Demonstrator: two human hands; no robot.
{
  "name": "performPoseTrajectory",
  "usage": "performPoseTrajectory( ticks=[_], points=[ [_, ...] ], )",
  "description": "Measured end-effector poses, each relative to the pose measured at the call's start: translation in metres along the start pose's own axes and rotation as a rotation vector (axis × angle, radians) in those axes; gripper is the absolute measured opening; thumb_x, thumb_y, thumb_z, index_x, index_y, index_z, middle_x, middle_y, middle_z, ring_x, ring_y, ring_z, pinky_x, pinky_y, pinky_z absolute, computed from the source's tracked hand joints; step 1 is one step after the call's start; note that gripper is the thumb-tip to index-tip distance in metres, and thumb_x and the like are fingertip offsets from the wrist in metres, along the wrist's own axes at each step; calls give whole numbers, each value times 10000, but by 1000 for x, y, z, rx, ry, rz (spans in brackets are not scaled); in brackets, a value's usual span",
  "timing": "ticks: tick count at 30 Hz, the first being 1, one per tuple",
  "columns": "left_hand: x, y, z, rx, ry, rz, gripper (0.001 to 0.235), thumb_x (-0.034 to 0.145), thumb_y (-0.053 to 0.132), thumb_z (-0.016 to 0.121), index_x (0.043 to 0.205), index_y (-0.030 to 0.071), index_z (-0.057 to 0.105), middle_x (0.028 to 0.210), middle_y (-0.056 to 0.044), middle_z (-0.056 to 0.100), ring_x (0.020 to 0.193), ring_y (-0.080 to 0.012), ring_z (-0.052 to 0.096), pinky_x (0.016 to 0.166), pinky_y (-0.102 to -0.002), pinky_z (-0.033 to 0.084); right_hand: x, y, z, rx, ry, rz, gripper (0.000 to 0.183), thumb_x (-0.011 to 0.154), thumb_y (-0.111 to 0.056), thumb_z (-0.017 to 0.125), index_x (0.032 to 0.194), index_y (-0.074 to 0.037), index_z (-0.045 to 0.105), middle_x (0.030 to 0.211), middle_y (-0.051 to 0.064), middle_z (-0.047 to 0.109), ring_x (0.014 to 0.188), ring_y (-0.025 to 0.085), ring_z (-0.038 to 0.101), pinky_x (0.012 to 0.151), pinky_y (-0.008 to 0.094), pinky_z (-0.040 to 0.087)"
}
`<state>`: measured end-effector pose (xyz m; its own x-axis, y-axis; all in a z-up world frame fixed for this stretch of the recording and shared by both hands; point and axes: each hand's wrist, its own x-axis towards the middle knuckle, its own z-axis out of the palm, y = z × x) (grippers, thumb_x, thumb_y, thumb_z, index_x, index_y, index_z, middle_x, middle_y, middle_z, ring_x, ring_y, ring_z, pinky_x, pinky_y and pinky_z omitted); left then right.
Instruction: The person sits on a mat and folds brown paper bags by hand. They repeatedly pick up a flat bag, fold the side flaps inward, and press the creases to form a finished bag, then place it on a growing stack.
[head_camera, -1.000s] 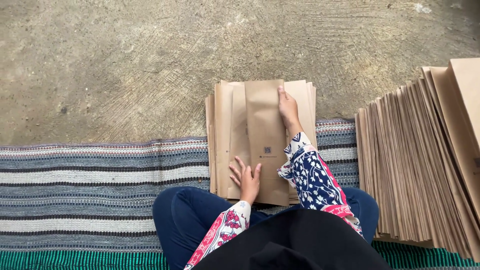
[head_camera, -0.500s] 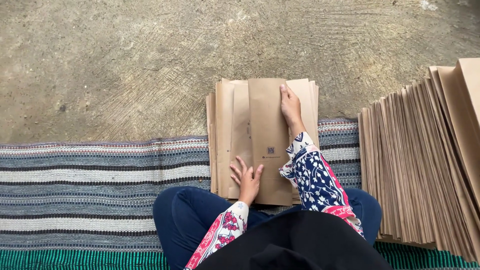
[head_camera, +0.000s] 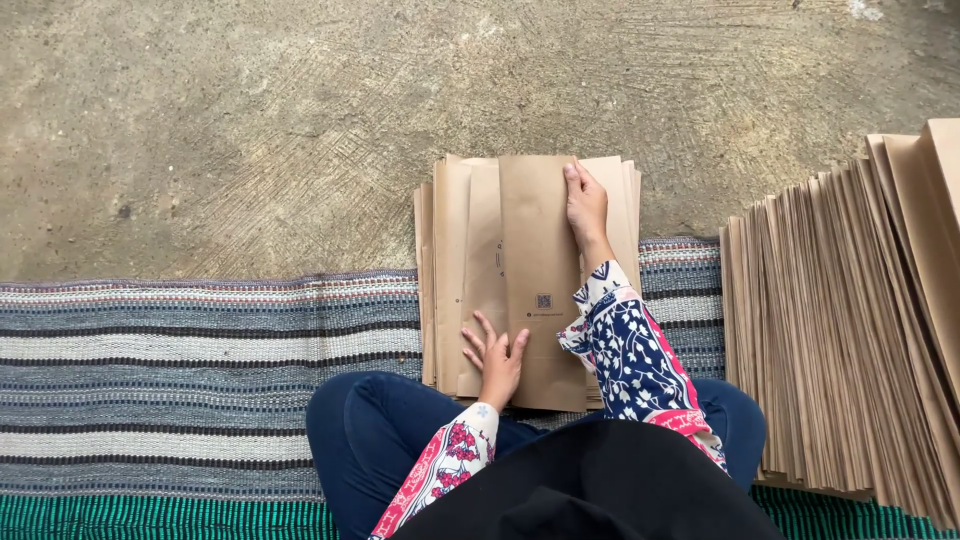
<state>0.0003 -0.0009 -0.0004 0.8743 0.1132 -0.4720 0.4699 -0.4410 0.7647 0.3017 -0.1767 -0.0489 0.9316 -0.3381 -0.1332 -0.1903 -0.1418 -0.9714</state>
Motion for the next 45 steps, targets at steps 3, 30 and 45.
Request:
performPoseTrajectory(
  ticks=[3,30,45],
  points=[
    [-1,4,-1,4,5,-13,588,1019,623,471,1245,117,667,1712,-66,-160,1490,-490,-231,1168,-697,-159,8,10,1,214,-4,90,263,1006,-384,680,1197,-222,759,800,82,743,644,187,725,495,293,613],
    [-14,74,-17,3,-111,129,796,992,284,599,1650,321,152,1712,-152,69,1539,-463,6,1079,-791,-173,-94,-8,-57,94,-119,277,583,1074,-565,529,1408,-92,586,1331,188,643,1232,321,608,978,507,539],
    [-30,96,2,-104,-232,198,827,1008,-26,369,1648,333,-11,1696,-224,56,1456,-619,90,1099,-841,-22,-172,1,-104,111,-295,335,961,907,-236,824,1614,-52,199,1468,215,501,1331,315,537,893,420,566]
  ],
)
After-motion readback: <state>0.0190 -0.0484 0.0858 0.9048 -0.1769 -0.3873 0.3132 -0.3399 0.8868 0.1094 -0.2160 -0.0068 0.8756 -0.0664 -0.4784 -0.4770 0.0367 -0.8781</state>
